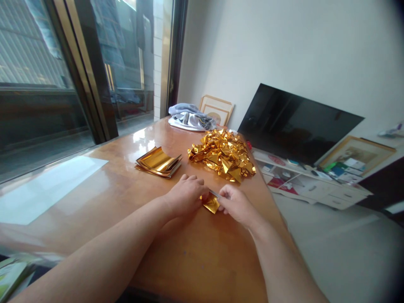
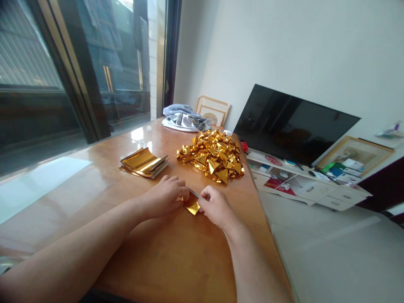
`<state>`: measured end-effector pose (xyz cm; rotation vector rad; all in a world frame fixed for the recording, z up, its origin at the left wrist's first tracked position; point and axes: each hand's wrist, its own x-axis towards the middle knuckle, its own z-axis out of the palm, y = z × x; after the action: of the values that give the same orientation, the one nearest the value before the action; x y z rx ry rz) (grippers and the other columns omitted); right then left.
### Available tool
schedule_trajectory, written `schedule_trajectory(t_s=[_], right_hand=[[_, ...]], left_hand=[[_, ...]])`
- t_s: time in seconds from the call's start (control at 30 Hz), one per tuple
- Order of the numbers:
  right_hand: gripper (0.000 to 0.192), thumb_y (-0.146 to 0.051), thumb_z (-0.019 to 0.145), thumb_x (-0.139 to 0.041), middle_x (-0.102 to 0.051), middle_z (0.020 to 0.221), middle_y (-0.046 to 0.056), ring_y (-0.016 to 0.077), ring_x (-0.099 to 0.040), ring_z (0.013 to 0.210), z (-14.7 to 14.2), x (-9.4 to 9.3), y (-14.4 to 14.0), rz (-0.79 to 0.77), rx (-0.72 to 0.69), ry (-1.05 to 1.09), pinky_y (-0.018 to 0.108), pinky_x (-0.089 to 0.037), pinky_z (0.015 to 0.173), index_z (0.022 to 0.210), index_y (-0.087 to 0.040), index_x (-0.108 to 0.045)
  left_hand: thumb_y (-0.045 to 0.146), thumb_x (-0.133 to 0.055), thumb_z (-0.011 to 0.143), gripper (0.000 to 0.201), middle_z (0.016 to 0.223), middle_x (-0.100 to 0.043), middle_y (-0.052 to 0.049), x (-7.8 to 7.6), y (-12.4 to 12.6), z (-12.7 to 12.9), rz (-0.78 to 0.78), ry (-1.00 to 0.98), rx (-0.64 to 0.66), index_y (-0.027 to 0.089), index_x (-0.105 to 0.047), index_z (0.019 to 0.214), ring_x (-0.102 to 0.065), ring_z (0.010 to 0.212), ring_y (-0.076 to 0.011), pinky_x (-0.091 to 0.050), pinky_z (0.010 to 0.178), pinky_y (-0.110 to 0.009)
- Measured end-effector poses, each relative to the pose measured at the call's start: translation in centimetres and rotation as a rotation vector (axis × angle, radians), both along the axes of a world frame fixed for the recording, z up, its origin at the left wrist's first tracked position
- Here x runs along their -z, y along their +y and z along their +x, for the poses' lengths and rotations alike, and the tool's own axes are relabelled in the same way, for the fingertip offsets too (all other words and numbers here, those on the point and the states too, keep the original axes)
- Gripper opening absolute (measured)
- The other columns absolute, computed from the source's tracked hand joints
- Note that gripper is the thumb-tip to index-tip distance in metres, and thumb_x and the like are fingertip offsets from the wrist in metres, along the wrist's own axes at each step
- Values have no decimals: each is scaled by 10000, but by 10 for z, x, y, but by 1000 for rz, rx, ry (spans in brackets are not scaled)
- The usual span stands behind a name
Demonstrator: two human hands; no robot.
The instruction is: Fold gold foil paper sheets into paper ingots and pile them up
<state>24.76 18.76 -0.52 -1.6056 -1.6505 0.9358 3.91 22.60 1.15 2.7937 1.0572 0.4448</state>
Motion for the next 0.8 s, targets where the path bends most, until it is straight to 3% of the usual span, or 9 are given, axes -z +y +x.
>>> schedule_trajectory(t_s=[0.2,0.4,0.53,0.8], right_hand=[[85,-277,842,-577,-646,667,-18,141,-637,586,-3,-5,-7,-113,-9,23,230,-471,534,861,-203,-539],[113,-295,847,-559,-606,739,-30,124,-562,648,11,-10,-4,103,28,-41,234,-437,598,839,-192,-605],[99,-207,811,-555,-627,770,-23,136,-561,719,21,-7,-2,204,-69,-132,244,-428,671,828,-193,-652],[181,-120,759,-604,-622,780,-11,133,-569,715,23,-2,-5,199,-225,-357,227,-399,648,853,-221,-721]], left_hand=[[194,-560,857,167,880,-639,-54,9,4,7,-61,-33,105,236,-717,814,-580,833,-198,-428,789,-321],[153,-547,829,197,889,-662,-39,8,3,8,-87,-6,136,241,-721,851,-624,826,-190,-440,758,-295],[164,-560,823,200,892,-675,-28,3,0,8,-69,-4,131,259,-720,896,-628,852,-188,-421,801,-305],[279,-597,870,138,955,-676,-18,0,0,4,-92,17,142,279,-705,956,-620,936,-188,-378,881,-308]])
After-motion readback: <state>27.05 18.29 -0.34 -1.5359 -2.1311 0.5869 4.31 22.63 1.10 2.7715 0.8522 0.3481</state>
